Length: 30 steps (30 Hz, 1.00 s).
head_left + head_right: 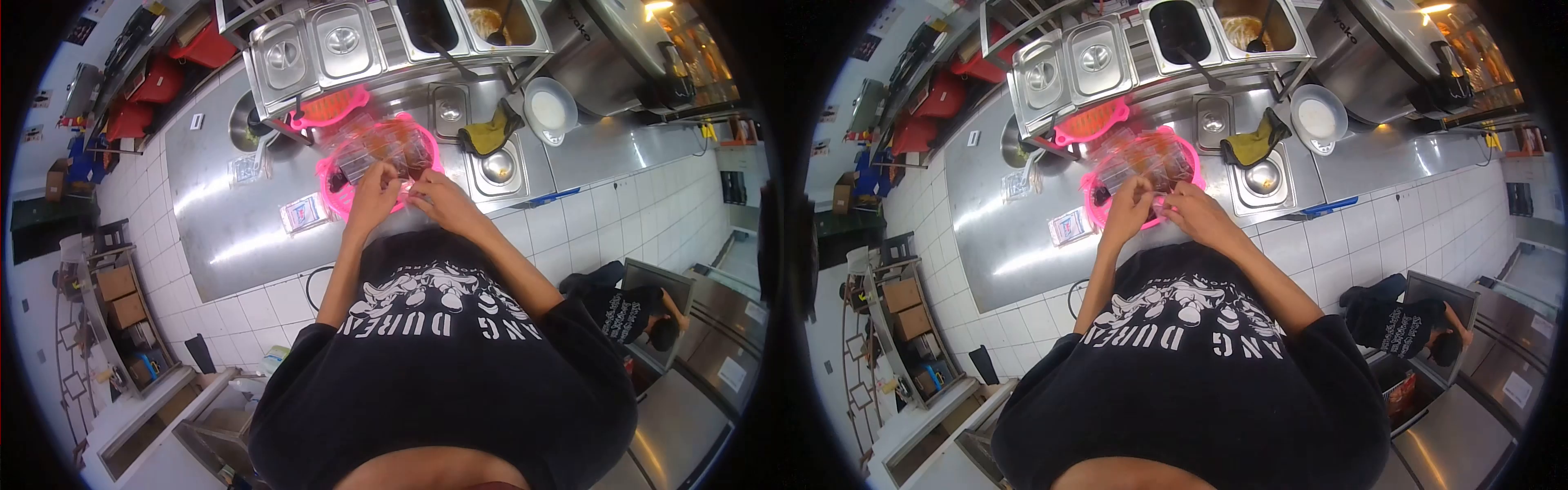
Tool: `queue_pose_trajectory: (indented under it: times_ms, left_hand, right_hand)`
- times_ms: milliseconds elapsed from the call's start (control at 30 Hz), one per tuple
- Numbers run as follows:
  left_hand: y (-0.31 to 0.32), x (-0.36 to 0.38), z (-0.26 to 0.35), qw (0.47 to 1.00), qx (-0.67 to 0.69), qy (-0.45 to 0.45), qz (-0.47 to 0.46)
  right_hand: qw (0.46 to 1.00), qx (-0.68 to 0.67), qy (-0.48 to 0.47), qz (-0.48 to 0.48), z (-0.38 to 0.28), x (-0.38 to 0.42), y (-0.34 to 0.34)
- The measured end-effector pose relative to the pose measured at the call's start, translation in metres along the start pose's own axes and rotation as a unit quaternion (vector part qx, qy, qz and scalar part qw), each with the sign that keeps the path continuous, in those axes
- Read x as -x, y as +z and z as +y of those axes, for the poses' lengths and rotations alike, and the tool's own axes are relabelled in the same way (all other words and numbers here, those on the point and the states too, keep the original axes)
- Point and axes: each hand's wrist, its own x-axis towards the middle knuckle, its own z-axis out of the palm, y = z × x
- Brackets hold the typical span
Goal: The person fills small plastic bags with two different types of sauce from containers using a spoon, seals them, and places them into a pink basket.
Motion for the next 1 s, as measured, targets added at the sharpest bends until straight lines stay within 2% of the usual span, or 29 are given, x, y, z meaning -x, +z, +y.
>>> queue_pose_trajectory:
  times_ms: [33, 67, 100, 133, 167, 200, 267, 333, 367, 433, 500, 533, 600, 633, 700, 933, 967, 1000]
  left_hand:
    - [0.000, -0.002, 0.000, 1.000, -0.001, 0.002, -0.003]
    - [0.000, -0.004, 0.001, 0.993, 0.106, 0.004, -0.043]
    - [0.001, -0.005, 0.001, 0.974, 0.212, 0.005, -0.082]
    - [0.000, -0.006, 0.001, 0.974, 0.212, 0.005, -0.085]
    - [-0.001, -0.004, 0.000, 0.932, 0.327, -0.067, -0.140]
    - [-0.001, -0.002, 0.000, 0.869, 0.434, -0.139, -0.192]
    - [0.000, -0.001, 0.003, 0.870, 0.426, -0.116, -0.218]
    - [0.003, 0.000, 0.001, 0.869, 0.421, -0.093, -0.243]
    - [0.003, 0.001, -0.004, 0.865, 0.428, -0.116, -0.237]
    - [0.002, 0.000, -0.002, 0.860, 0.432, -0.140, -0.232]
    - [-0.001, -0.005, 0.017, 0.805, 0.518, -0.095, -0.274]
    - [-0.001, -0.008, 0.016, 0.805, 0.518, -0.094, -0.274]
    - [-0.002, -0.012, 0.013, 0.847, 0.459, -0.068, -0.261]
    - [-0.003, -0.012, 0.015, 0.846, 0.459, -0.068, -0.262]
    - [-0.006, -0.012, 0.020, 0.886, 0.348, -0.071, -0.298]
    - [-0.010, -0.019, 0.001, 0.879, 0.330, -0.101, -0.330]
    - [-0.010, -0.015, 0.007, 0.846, 0.386, -0.131, -0.344]
    - [-0.010, -0.013, 0.010, 0.809, 0.439, -0.160, -0.357]
  right_hand:
    - [1.000, 0.000, 0.002, 0.003, -0.002, -0.003, -0.004]
    - [0.987, -0.147, 0.071, -0.006, -0.007, -0.006, -0.008]
    - [0.947, -0.290, 0.138, -0.015, -0.009, -0.009, -0.011]
    - [0.913, -0.371, 0.171, -0.008, -0.006, -0.012, -0.011]
    - [0.912, -0.371, 0.173, -0.006, -0.005, -0.011, -0.011]
    - [0.895, -0.409, 0.176, -0.010, -0.004, -0.010, -0.012]
    - [0.877, -0.445, 0.179, -0.010, -0.005, -0.010, -0.015]
    - [0.952, -0.298, 0.019, 0.068, -0.007, -0.010, -0.017]
    - [0.952, -0.297, 0.020, 0.069, -0.008, -0.010, -0.020]
    - [0.850, -0.497, 0.167, -0.060, -0.013, -0.010, -0.027]
    - [0.850, -0.481, 0.196, -0.089, -0.021, -0.009, -0.035]
    - [0.849, -0.464, 0.223, -0.120, -0.025, -0.011, -0.039]
    - [0.854, -0.444, 0.221, -0.156, -0.030, -0.014, -0.048]
    - [0.857, -0.424, 0.219, -0.193, -0.030, -0.015, -0.051]
    - [0.840, -0.456, 0.221, -0.194, -0.016, -0.012, -0.039]
    - [0.788, -0.537, 0.233, -0.190, -0.023, -0.013, -0.047]
    - [0.788, -0.537, 0.233, -0.188, -0.020, -0.013, -0.043]
    - [0.812, -0.508, 0.216, -0.187, -0.015, -0.013, -0.036]
